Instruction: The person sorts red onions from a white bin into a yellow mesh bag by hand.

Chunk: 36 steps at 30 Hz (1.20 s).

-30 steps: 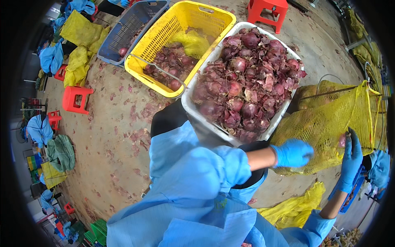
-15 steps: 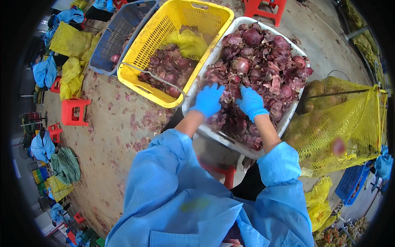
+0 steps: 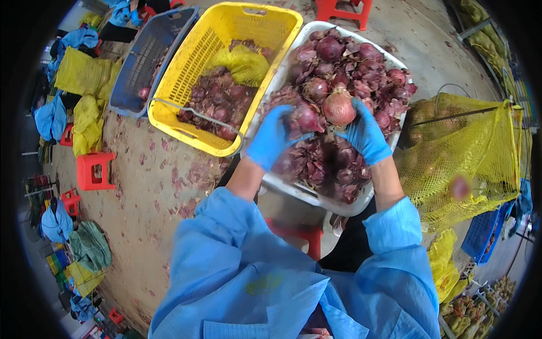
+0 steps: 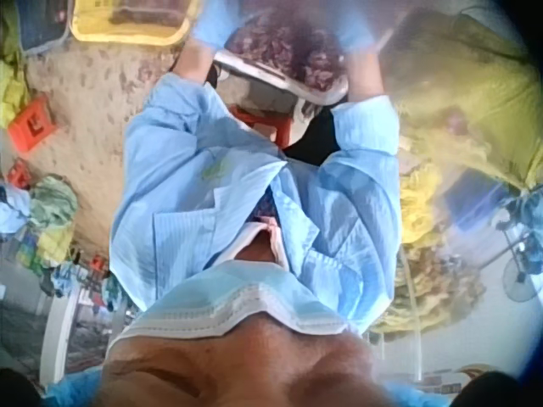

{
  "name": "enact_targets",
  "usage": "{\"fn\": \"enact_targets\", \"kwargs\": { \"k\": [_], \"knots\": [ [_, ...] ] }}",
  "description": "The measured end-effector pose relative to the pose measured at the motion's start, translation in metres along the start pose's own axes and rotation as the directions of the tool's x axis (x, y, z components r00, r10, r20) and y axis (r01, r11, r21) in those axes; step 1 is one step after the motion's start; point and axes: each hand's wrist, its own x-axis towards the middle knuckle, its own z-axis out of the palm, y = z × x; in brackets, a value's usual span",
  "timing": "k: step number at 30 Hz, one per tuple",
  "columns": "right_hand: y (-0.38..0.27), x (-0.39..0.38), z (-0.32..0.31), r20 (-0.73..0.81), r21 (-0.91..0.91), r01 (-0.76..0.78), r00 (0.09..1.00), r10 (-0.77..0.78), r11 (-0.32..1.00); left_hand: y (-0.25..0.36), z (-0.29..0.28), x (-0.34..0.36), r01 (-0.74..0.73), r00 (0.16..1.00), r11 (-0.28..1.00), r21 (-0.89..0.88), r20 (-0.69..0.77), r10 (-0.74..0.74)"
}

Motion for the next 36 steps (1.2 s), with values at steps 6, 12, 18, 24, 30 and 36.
{"fn": "enact_targets", "kwargs": {
  "k": [6, 12, 18, 24, 30, 36],
  "knots": [
    [-0.012, -0.050, 0.014, -0.040, 0.448, -0.019, 0.998, 0.041, 0.894, -0.005, 0.052, -0.034, -0.007, 0.970, 0.999, -0.034, 0.242, 0.015],
    [-0.018, -0.052, 0.012, -0.122, 0.157, 0.102, 0.989, -0.083, 0.982, -0.033, 0.048, 0.000, 0.197, 0.972, 0.961, -0.192, 0.169, -0.166],
    [-0.022, -0.049, 0.011, -0.155, -0.195, 0.066, 0.983, -0.097, 0.978, -0.028, 0.055, 0.000, 0.103, 0.992, 0.991, -0.087, 0.077, -0.097],
    [-0.019, -0.046, 0.003, -0.340, -0.014, 0.116, 0.934, -0.114, 0.993, -0.018, 0.059, -0.009, 0.187, 0.944, 0.968, -0.170, 0.304, -0.129],
    [-0.050, -0.080, 0.006, -0.255, 0.424, 0.364, 0.927, -0.277, 0.829, -0.021, 0.075, -0.012, 0.140, 0.974, 0.980, -0.142, 0.196, -0.110],
    [-0.118, -0.136, 0.020, -0.321, 0.391, 0.584, 0.811, -0.490, 0.711, -0.019, 0.066, -0.009, 0.156, 0.950, 0.977, 0.144, 0.249, -0.189]
  ]
}}
